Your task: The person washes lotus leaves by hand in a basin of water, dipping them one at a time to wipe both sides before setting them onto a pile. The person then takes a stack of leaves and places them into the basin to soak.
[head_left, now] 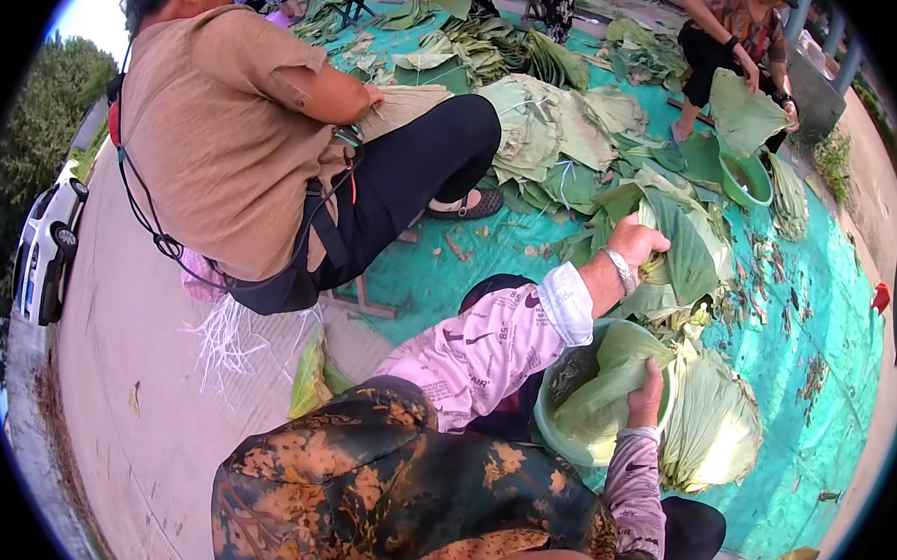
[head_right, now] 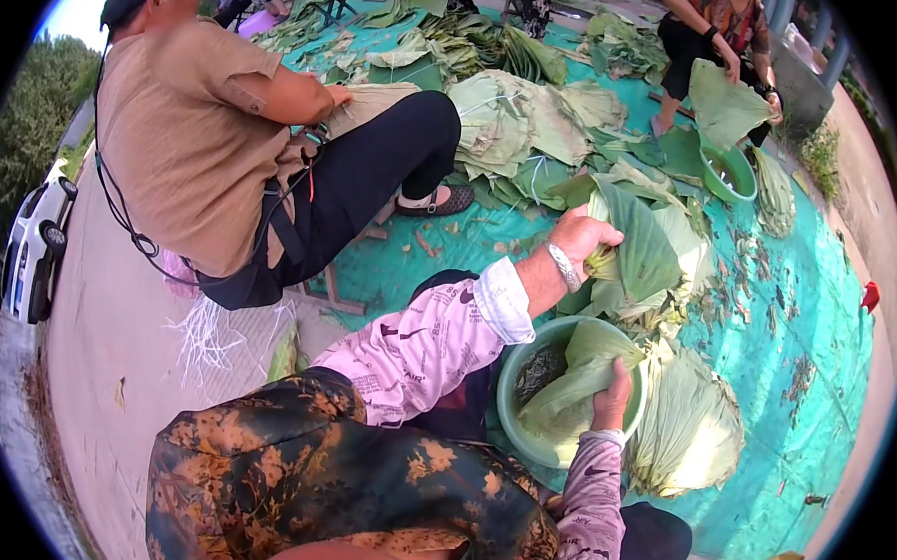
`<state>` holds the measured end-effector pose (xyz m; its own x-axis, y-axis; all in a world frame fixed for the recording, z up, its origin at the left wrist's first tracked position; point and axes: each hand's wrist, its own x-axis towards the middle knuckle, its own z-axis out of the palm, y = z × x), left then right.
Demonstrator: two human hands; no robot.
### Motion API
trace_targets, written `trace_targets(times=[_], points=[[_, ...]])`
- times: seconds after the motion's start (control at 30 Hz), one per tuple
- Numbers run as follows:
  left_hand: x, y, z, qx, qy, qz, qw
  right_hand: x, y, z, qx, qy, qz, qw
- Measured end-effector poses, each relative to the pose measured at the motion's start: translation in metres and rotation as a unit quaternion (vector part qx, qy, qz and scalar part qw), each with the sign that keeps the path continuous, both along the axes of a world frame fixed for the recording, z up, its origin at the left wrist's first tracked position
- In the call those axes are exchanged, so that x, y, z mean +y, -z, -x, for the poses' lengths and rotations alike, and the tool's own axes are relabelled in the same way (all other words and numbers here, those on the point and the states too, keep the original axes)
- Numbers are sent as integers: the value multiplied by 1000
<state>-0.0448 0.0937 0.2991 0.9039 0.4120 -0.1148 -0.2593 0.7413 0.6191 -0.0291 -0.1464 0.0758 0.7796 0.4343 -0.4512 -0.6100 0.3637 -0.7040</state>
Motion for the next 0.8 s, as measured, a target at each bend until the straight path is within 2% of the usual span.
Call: trace_targets(times=[0.07,0.2,0.3,0.43,0.53,0.77,0.8], points=[[0,0,1,3,-1,-2,1000,-20,16,1,40,42,-21,998],[0,2,-1,11,1,-16,1000,-69,82,18,49,76,104,990],[0,-1,1,14,6,-14,1000,-98,152,25,-3,95,226,969],[-2,-3,3,11,19,-17,1000,-119,233,23,58,97,164,980],[-4,-4,2,31,24,-25,999,-109,245,28,92,148,196,965],[-5,0,0,28,53,-19,998,-92,225,29,111,145,270,946],[-6,-2,2,25,55,-16,998,-83,195,35,117,156,277,941]])
